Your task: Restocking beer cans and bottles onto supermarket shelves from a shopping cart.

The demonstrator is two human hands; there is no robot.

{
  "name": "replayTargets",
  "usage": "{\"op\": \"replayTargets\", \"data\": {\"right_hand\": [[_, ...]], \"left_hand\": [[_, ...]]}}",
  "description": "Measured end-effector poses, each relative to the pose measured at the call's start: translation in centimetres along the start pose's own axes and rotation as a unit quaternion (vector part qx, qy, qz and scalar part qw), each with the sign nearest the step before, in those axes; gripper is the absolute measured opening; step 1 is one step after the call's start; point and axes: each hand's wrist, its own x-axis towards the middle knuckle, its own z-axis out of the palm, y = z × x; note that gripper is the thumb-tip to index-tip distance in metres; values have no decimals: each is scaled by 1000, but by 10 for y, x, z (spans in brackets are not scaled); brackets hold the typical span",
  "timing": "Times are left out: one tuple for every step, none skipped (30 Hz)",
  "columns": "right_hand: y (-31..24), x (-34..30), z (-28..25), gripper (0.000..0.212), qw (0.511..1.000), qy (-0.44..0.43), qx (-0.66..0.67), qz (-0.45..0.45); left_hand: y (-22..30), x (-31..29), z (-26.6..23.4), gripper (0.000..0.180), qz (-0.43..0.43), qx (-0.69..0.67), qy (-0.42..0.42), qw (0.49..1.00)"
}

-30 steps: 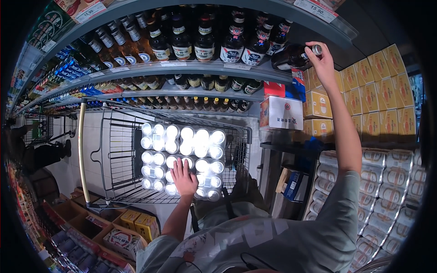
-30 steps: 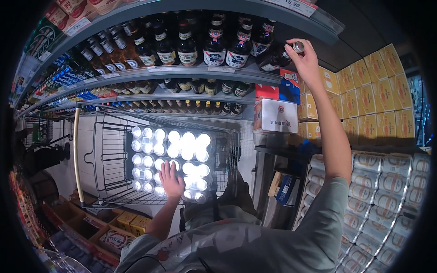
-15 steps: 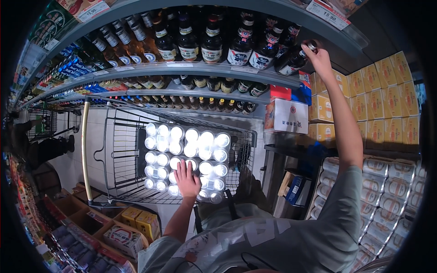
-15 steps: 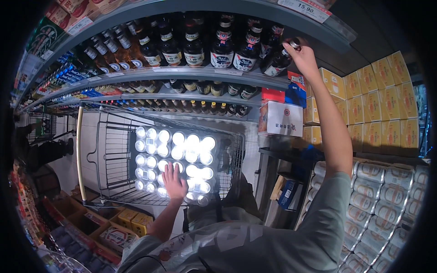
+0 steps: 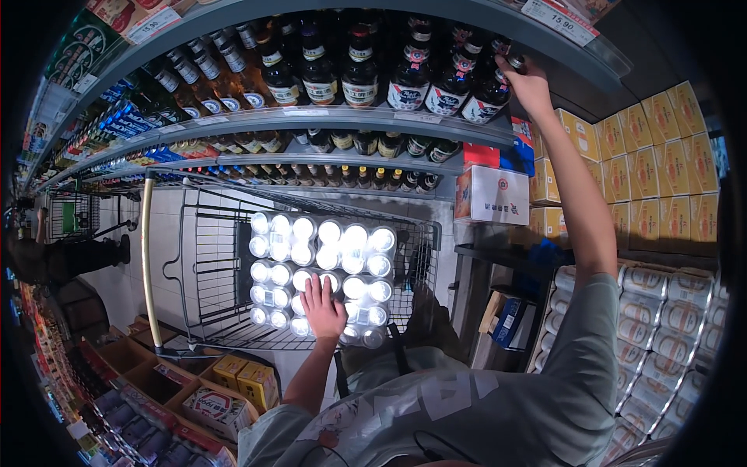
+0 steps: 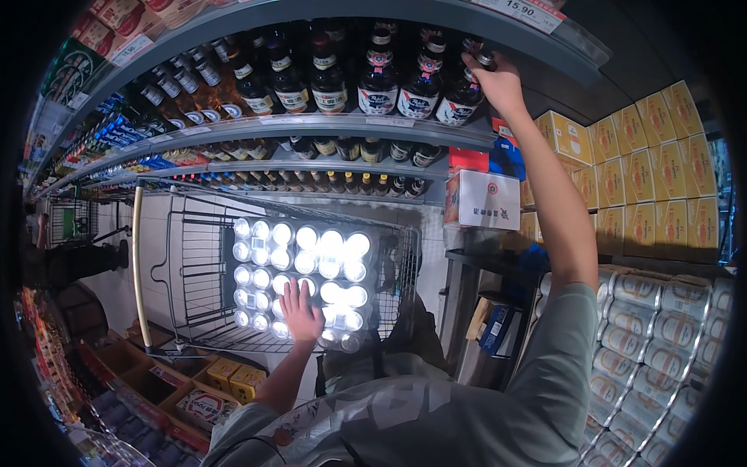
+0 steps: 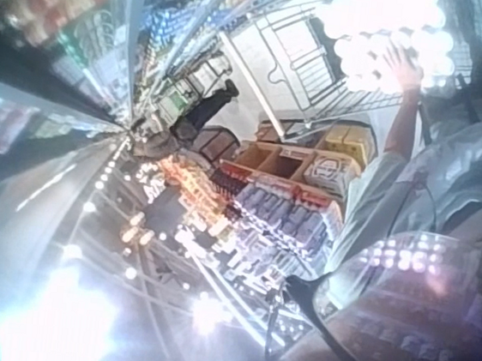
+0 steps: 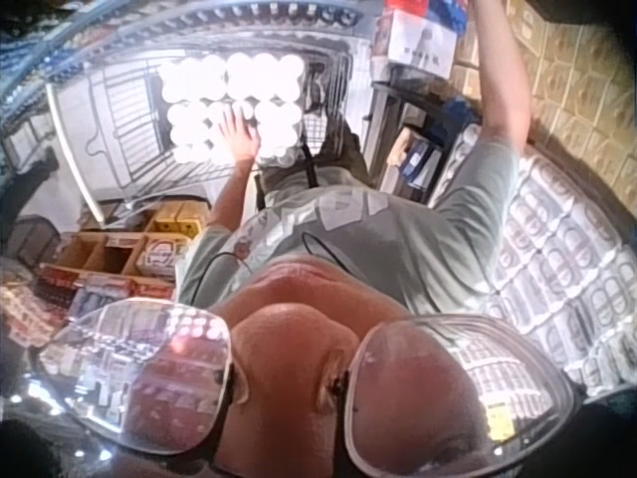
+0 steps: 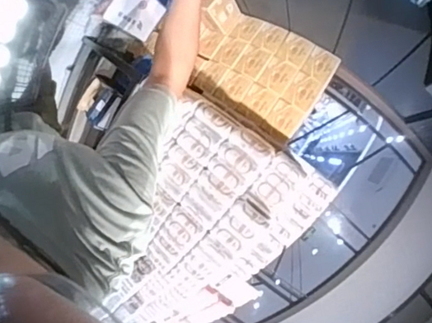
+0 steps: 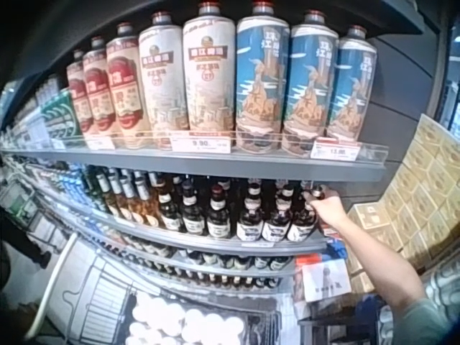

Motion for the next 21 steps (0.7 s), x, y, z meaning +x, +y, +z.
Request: {"op": "replayTargets", "data": {"right_hand": [[-1, -1, 1, 38, 1000, -1, 11, 10], [-2, -3, 2, 38, 1000, 8, 25, 4], [-3, -5, 2, 39, 999, 18, 35, -2], [-5, -7, 2, 39, 999, 28, 46, -9], [-6, -8, 1, 39, 998, 26, 49, -8], [-8, -10, 0, 39, 998, 24, 53, -8], [-8, -11, -1, 39, 998, 28, 53, 8], [-7, -14, -5, 45, 998, -2, 46, 40], [-4, -18, -6, 47, 993, 10, 100, 55], [2, -26, -3, 48, 986, 30, 150, 69], [11, -35, 1, 50, 975, 49, 199, 82], [24, -53, 5, 50, 944, 59, 314, 77], [40, -77, 11, 41, 899, 82, 423, 76], [60, -106, 22, 39, 840, 108, 518, 118], [84, -146, 35, 35, 796, 112, 568, 176], [109, -196, 58, 35, 762, 122, 598, 214], [133, -248, 83, 32, 723, 156, 602, 302], [156, -305, 104, 23, 691, 182, 571, 403], [178, -363, 124, 20, 685, 209, 527, 458], [197, -423, 141, 20, 668, 240, 497, 499], [214, -479, 149, 18, 674, 237, 462, 525]], "left_hand": [[0, 0, 0, 65, -1, 2, -2, 1000], [0, 0, 1, 65, -1, 7, 0, 1000], [0, -1, 2, 65, -1, 3, -1, 1000], [0, -1, 2, 65, 1, 3, 1, 1000], [0, -1, 2, 65, 4, 9, 7, 1000], [0, -1, 2, 69, 6, -3, 4, 1000], [1, -1, 3, 68, 4, -6, 2, 1000], [1, -1, 2, 66, 4, -4, 3, 1000], [1, -2, 2, 65, 7, 5, 7, 1000], [0, -2, 2, 65, 4, -4, 4, 1000], [0, -2, 2, 65, 4, -8, 5, 1000], [0, -2, 1, 65, 10, -7, 13, 1000], [0, -2, 1, 66, 5, -14, 7, 1000], [0, -1, 1, 68, 6, -16, 10, 1000], [0, 0, 0, 70, 10, -14, 15, 1000], [0, 0, 0, 70, 10, -24, 16, 1000], [-1, 1, -1, 68, 9, -23, 13, 1000], [-1, 1, -1, 66, 7, -21, 8, 1000], [-1, 1, -1, 65, 14, -12, 15, 1000], [-2, 1, -1, 65, 14, -16, 11, 1000], [-2, 0, -1, 65, 12, -11, 7, 1000]]}}
